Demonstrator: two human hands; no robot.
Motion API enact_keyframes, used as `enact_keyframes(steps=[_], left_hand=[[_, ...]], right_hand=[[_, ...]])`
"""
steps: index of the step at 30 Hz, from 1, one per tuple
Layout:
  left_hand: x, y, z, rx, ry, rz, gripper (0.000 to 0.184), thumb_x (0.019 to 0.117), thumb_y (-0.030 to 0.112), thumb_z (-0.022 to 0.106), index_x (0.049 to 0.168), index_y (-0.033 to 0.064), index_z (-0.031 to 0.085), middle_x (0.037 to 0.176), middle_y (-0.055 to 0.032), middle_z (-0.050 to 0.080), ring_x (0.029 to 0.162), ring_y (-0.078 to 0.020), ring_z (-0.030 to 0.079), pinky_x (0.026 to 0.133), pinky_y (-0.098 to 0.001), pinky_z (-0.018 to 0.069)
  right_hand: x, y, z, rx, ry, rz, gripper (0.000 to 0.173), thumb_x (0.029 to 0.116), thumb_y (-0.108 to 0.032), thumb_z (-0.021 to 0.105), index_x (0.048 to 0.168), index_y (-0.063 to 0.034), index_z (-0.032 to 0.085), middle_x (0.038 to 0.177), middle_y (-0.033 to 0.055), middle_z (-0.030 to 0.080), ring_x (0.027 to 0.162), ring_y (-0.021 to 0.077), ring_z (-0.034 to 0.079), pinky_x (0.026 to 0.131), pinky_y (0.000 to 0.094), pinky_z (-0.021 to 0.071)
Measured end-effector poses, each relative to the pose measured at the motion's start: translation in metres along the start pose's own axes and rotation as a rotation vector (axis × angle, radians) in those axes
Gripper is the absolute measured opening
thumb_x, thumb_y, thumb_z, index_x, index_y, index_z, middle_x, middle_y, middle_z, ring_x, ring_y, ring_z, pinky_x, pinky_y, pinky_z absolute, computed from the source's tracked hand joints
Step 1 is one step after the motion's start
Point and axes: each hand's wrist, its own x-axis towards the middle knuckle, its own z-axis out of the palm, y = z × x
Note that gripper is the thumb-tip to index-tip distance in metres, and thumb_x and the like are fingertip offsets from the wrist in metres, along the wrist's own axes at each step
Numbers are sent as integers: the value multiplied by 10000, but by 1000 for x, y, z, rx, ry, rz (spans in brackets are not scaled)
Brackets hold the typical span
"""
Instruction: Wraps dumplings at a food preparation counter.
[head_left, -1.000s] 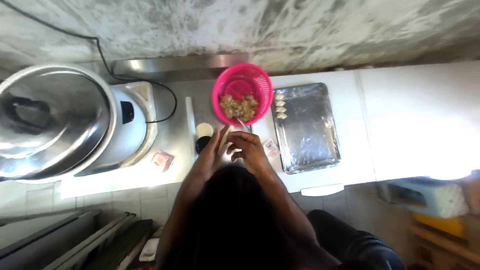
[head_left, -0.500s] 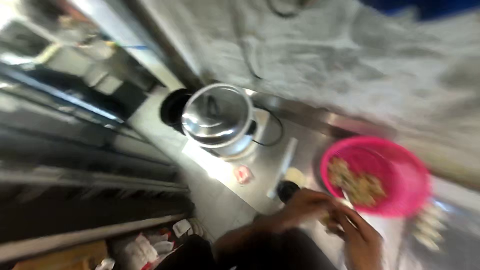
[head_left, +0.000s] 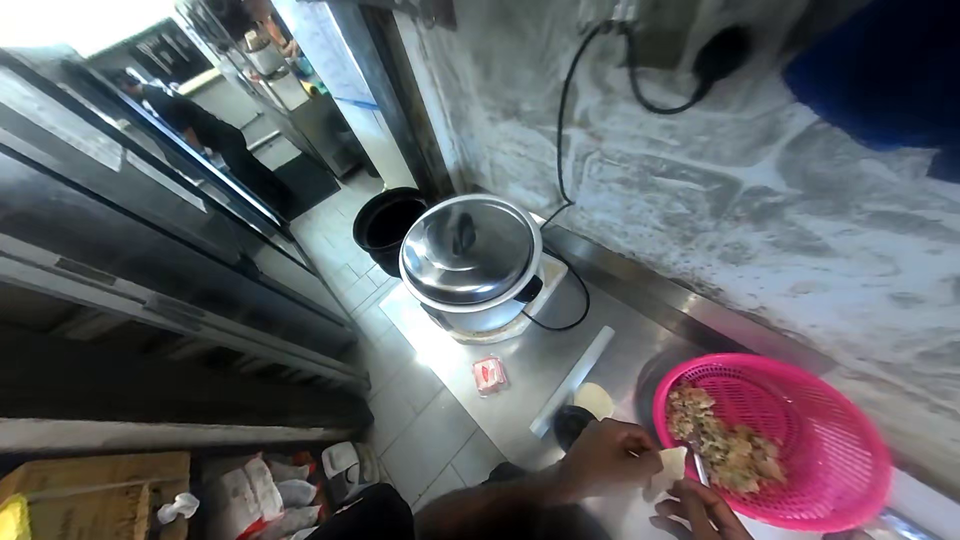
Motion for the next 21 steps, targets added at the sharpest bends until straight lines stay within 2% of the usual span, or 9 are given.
enact_keyframes(steps=[3, 5, 7, 10, 12, 14, 16, 18, 21], left_hand=[[2, -1, -1, -33, 54, 34, 239, 1009, 144, 554, 1065, -56, 673, 856, -138, 688, 720, -173, 650, 691, -358, 559], [3, -4, -2, -68, 78, 85, 227, 1013, 132, 549, 1057, -59, 664, 827, -126, 671, 698, -156, 635, 674, -335, 553], [5, -4, -4, -69, 71, 125, 225, 1020, 132, 539, 1056, -55, 658, 821, -117, 664, 702, -146, 633, 678, -326, 552], [6, -4, -6, -48, 9, 183, 221, 1014, 116, 545, 1053, -65, 666, 871, -137, 689, 766, -157, 665, 736, -339, 570], [5, -1, -6, -49, -39, 214, 217, 1017, 99, 542, 1058, -78, 660, 933, -162, 702, 827, -176, 691, 781, -352, 587], [6, 0, -4, -84, -55, 215, 228, 1026, 120, 557, 1080, -84, 644, 961, -168, 702, 863, -184, 699, 809, -361, 592], [8, 0, -1, -113, -68, 169, 310, 1032, 216, 614, 1140, -74, 609, 990, -166, 702, 898, -190, 708, 846, -371, 596], [10, -3, 0, -111, -89, 110, 386, 1011, 272, 660, 1192, -65, 606, 1023, -174, 712, 922, -209, 714, 865, -394, 596], [13, -10, 1, -124, -66, 115, 310, 1021, 227, 638, 1104, -71, 630, 959, -162, 692, 867, -191, 690, 839, -371, 589]], right_hand=[[6, 7, -3, 160, 17, 10, 199, 1055, -61, 420, 986, -67, 607, 701, -38, 684, 573, 102, 681, 566, 285, 618], [10, 13, -4, 252, 27, 15, 241, 1059, -65, 387, 977, -86, 613, 693, -33, 701, 585, 104, 691, 587, 279, 620], [13, 16, -3, 303, 44, -3, 258, 1059, -60, 384, 976, -80, 628, 743, -21, 714, 630, 112, 705, 626, 296, 632], [14, 14, 2, 339, 27, -29, 264, 1095, -128, 381, 1061, -77, 638, 864, -23, 731, 745, 108, 718, 723, 311, 635], [14, 8, 4, 319, 28, -48, 238, 1101, -151, 410, 1084, -81, 637, 872, -29, 729, 759, 100, 718, 730, 306, 635], [13, 5, 6, 266, 42, -81, 135, 1059, -78, 499, 1098, -63, 627, 872, -38, 725, 766, 89, 716, 728, 293, 634], [13, 4, 6, 236, 40, -94, 124, 1025, -24, 542, 1111, -50, 628, 876, -45, 717, 769, 74, 705, 734, 281, 628], [13, 5, 6, 235, 28, -94, 152, 1008, 7, 527, 1098, -48, 637, 864, -48, 712, 754, 68, 698, 721, 274, 627], [12, 7, 6, 269, 53, -61, 120, 1026, -28, 549, 1080, -61, 651, 878, -40, 722, 768, 80, 705, 738, 282, 626]])
